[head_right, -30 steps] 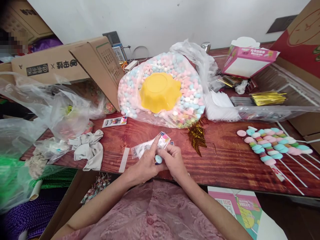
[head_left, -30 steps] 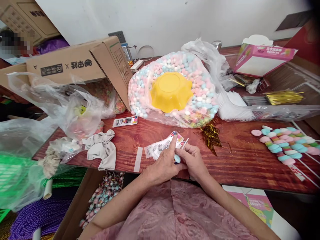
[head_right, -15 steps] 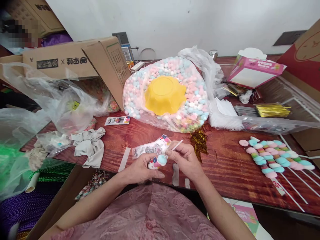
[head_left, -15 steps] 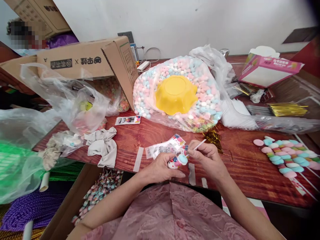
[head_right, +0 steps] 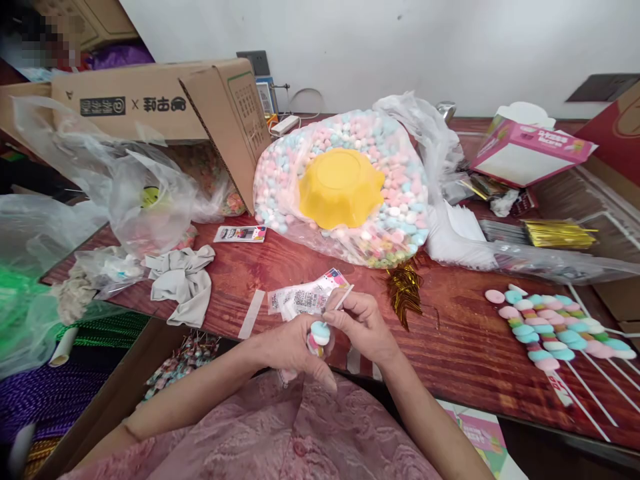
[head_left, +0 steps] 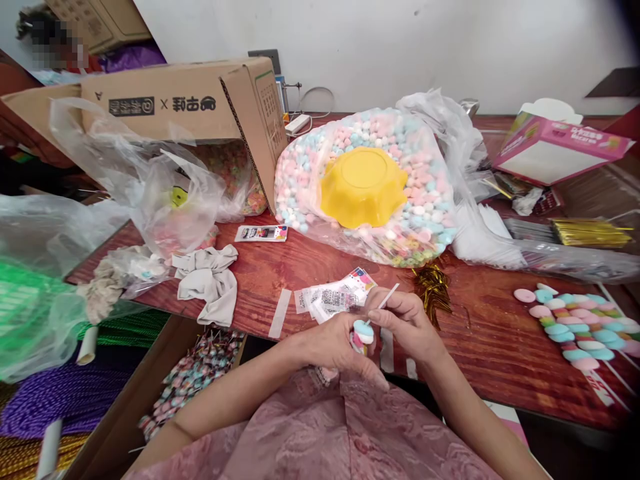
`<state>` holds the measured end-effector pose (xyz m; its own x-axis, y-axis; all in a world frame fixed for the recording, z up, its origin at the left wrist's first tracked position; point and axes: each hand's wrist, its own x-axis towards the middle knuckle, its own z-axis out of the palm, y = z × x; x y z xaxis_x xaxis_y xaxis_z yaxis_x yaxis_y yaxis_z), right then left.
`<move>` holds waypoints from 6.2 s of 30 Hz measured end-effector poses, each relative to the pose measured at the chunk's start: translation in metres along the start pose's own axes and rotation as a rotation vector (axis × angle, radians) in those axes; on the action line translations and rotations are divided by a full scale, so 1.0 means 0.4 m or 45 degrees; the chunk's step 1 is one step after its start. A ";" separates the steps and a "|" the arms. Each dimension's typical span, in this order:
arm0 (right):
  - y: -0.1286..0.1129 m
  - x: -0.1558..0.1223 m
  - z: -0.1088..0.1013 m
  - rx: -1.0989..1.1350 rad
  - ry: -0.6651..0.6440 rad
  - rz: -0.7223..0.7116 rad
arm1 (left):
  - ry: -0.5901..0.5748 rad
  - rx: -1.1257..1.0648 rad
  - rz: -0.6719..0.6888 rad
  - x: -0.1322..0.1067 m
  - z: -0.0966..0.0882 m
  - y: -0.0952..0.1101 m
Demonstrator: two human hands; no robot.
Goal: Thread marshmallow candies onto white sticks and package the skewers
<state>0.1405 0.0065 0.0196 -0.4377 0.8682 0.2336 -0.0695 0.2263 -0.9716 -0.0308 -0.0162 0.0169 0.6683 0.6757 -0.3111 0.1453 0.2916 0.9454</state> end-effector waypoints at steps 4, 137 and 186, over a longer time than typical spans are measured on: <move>0.020 -0.009 -0.007 0.004 0.022 0.018 | -0.002 -0.197 -0.183 -0.007 -0.028 0.008; 0.057 -0.066 0.101 -0.289 0.753 -0.184 | 0.277 -0.195 0.084 -0.017 0.015 -0.028; -0.001 -0.219 -0.191 -1.208 0.500 0.220 | 0.287 1.111 0.453 0.022 0.045 -0.036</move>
<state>0.2474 -0.0360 0.0023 -0.0406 0.9660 0.2555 0.7741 0.1920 -0.6032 -0.0137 -0.0267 0.0024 0.6353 0.7679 0.0820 0.5128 -0.4988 0.6987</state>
